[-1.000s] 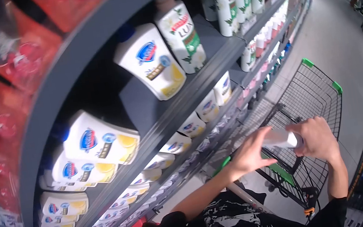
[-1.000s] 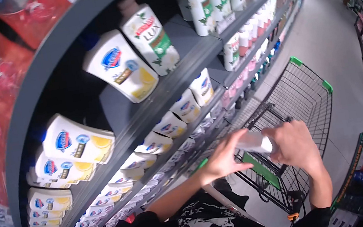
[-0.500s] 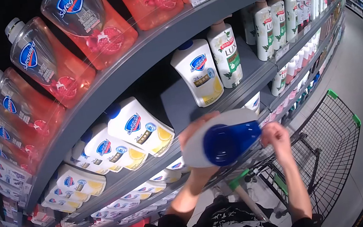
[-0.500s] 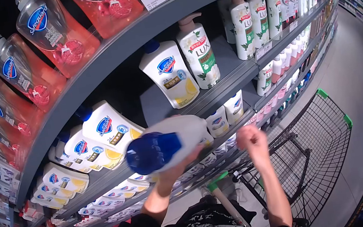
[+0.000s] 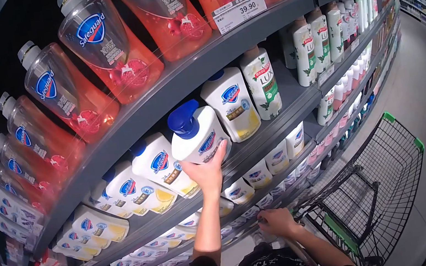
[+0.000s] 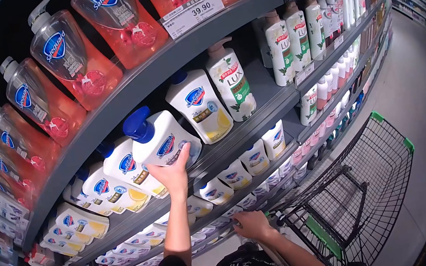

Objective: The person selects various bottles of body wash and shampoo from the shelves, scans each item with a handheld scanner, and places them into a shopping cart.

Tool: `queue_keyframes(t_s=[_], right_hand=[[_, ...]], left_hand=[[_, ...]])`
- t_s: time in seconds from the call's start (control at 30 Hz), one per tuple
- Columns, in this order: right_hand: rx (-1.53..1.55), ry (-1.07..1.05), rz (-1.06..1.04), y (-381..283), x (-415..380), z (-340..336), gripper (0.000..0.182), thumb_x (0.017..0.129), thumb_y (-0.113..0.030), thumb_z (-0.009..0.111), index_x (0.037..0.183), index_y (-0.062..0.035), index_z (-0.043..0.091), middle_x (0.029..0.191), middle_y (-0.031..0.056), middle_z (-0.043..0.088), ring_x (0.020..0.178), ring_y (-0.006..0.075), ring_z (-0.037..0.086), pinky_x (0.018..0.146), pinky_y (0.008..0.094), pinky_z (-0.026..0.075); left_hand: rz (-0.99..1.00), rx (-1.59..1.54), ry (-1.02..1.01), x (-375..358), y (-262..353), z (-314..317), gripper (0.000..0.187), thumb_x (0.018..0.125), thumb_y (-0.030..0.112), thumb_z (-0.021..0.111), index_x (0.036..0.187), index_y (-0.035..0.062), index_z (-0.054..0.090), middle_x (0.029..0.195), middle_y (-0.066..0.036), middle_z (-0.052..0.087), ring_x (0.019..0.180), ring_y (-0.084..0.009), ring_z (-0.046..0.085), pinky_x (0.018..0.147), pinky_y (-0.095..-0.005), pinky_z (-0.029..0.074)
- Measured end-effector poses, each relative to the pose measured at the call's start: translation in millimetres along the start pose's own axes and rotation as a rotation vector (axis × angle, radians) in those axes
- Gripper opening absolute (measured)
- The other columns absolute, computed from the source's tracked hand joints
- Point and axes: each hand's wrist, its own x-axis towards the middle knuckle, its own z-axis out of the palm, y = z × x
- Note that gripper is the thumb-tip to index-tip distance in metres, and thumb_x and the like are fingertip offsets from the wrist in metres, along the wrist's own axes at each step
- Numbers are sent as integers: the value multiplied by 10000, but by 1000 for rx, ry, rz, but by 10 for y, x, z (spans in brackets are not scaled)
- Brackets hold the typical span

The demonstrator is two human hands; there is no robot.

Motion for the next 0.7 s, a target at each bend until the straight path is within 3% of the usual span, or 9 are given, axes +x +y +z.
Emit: queue_keyframes(t_s=[0.13,0.2,0.43,0.53,0.6,0.7], right_hand=[[-72,29,17,11,-31,63,232,786,-296,643,964,-147,652,774,39,691,700,269,678,622,405,534],[-50,-87,91,0,-25,53,287,801,-322,623,1029,-147,635,909,67,697,784,294,683,688,438,530],[-70,-78,85,-9,-26,56,273,807,-328,614,1011,-149,649,895,68,698,768,296,684,690,439,540],[-80,-79,78,1,0,54,267,809,-328,612,997,-144,656,888,71,698,754,297,684,678,440,544],[-131,31,30,17,-15,106,213,784,-298,641,940,-155,651,770,14,685,669,254,675,596,410,532],[-104,14,30,54,-32,130,202,782,-289,639,931,-154,654,761,14,681,665,255,671,596,418,531]], left_hand=[[-103,3,2,-11,-16,47,790,618,99,892,1251,-23,436,1139,-136,594,986,-192,603,852,-313,497],[-88,-8,7,36,-10,69,764,618,111,893,1230,-25,455,1112,-137,607,971,-197,610,844,-322,504],[-81,68,-5,99,-25,88,756,623,145,895,1212,-24,451,1064,-147,621,946,-201,614,827,-312,499],[-92,85,9,68,-90,70,805,627,170,900,1239,-23,413,1083,-159,609,962,-223,612,843,-331,491],[-49,276,69,12,-57,84,869,626,190,904,1272,-26,365,1107,-169,593,979,-254,611,860,-349,481],[20,225,107,-24,-60,119,890,660,161,875,1330,-38,324,1231,-230,525,1107,-324,555,954,-385,435]])
